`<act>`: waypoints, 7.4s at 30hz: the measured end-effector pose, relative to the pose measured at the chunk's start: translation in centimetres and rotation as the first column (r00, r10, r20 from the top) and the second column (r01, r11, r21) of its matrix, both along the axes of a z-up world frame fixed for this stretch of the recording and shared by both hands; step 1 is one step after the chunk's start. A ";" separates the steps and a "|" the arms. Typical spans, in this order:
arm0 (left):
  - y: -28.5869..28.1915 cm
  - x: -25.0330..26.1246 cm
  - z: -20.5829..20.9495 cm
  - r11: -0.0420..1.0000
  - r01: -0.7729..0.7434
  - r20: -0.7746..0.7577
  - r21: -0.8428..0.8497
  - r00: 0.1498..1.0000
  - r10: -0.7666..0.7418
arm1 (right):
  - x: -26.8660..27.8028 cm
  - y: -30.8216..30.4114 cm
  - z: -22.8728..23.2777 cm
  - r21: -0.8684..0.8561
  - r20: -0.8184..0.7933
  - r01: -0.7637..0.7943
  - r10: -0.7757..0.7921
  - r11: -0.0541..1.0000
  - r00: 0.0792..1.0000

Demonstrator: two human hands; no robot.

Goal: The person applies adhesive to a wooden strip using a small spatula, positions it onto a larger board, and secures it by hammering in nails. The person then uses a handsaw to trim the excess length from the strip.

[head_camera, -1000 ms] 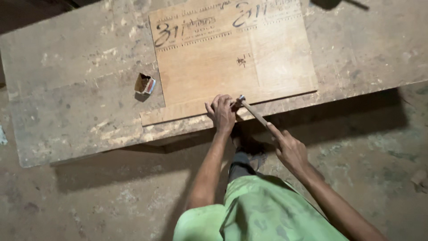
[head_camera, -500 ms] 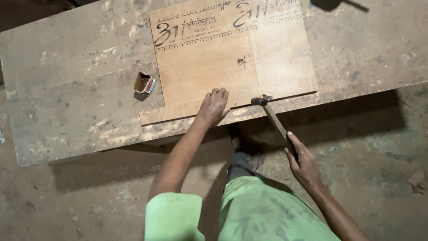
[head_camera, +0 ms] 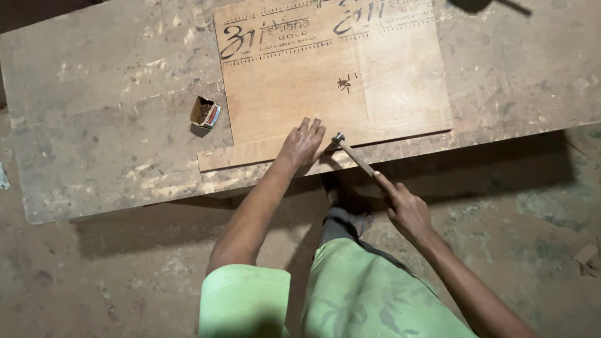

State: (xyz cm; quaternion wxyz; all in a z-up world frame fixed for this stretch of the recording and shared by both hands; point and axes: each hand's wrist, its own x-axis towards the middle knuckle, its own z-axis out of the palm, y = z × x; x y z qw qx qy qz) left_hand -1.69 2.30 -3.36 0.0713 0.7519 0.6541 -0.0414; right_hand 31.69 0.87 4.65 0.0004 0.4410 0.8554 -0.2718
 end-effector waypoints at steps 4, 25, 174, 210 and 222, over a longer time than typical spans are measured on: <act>0.0 -0.1 0.9 0.999 -0.022 0.036 -0.029 0.999 0.023 | 1.2 0.1 0.9 0.134 -0.411 0.013 0.043 0.991 0.910; -0.2 0.1 2.4 1.000 -0.022 0.020 0.010 1.000 0.022 | 0.8 0.4 -2.3 0.156 -0.110 -0.030 0.047 0.987 0.993; 6.6 11.2 -1.5 0.723 -0.653 0.552 0.227 0.698 0.457 | 11.4 6.0 -4.2 0.073 -0.005 0.305 -0.306 0.949 0.952; -16.4 -0.7 -0.3 0.677 -0.716 0.862 -0.171 0.224 0.455 | 3.3 -8.8 -3.5 -0.432 -0.084 0.467 -0.550 0.772 0.831; -12.8 -2.2 -1.1 0.629 -0.777 0.818 -0.005 0.358 0.449 | 0.4 -12.0 -3.2 -0.336 -0.321 0.385 -0.489 0.860 0.811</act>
